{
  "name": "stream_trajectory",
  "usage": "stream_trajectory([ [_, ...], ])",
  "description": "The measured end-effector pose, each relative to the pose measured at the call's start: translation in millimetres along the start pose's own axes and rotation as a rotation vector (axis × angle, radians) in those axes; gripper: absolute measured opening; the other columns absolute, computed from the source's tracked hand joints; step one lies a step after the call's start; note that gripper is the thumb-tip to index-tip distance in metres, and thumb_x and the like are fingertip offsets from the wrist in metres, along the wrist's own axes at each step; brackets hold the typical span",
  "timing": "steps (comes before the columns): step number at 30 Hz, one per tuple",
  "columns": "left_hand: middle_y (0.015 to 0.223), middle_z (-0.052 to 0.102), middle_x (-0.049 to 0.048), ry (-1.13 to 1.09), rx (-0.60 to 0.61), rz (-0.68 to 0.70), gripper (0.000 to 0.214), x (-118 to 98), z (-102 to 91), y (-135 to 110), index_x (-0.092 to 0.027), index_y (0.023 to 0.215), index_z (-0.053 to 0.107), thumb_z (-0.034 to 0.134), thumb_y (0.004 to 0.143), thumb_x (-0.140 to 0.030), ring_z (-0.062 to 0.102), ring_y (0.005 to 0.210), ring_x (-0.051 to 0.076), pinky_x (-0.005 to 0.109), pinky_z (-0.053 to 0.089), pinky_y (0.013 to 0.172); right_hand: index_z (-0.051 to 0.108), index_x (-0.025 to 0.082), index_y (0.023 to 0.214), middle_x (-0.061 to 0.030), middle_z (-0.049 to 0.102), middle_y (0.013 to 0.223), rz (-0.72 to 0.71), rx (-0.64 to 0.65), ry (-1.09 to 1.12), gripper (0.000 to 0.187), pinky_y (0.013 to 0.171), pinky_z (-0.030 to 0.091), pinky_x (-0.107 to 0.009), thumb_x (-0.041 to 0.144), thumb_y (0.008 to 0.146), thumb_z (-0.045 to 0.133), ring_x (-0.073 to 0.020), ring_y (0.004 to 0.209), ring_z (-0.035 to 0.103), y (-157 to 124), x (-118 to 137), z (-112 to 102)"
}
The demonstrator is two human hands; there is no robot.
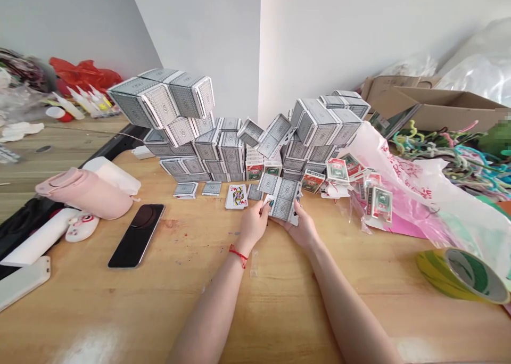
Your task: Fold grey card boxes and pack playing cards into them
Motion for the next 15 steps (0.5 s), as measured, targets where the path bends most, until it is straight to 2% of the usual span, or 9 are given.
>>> stream_trajectory([
  [6,0.056,0.047,-0.0028,-0.072,0.026,-0.046,0.029,-0.9,-1.3,0.4,-0.017,0.067,0.049,0.040,0.081,-0.041,0.043,0.054,0.009,0.020,0.029,0.053,0.057,0.025,0.104,-0.0041,0.064,0.105,0.007,-0.033,-0.011,0.049,0.076,0.050,-0.041,0.057,0.066,0.057,-0.0258,0.098,0.057,1.2,-1.4,-2.2],
  [10,0.058,0.049,-0.0029,-0.134,0.004,-0.056,0.026,0.5,-2.2,1.5,-0.016,0.070,0.053,0.044,0.078,-0.039,0.043,0.055,0.009,0.019,0.030,0.053,0.058,0.026,0.099,-0.0032,0.064,0.103,-0.002,-0.047,-0.036,0.044,0.076,0.050,-0.039,0.058,0.068,0.054,-0.0247,0.098,0.058,4.1,-3.5,-7.4],
  [15,0.050,0.041,-0.0036,-0.107,-0.059,-0.045,0.033,4.8,-5.1,1.4,-0.015,0.057,0.050,0.044,0.077,-0.040,0.036,0.052,0.008,0.020,0.025,0.048,0.059,0.022,0.090,-0.0037,0.066,0.096,-0.078,-0.027,-0.157,0.032,0.081,0.047,-0.037,0.041,0.064,0.066,-0.0231,0.092,0.060,6.4,-5.3,-6.9],
])
Point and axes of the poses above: each hand's wrist, its own y-axis towards the middle knuckle, its own z-axis out of the palm, x = y × z, the point moved 9 cm from there along y, towards the middle knuckle
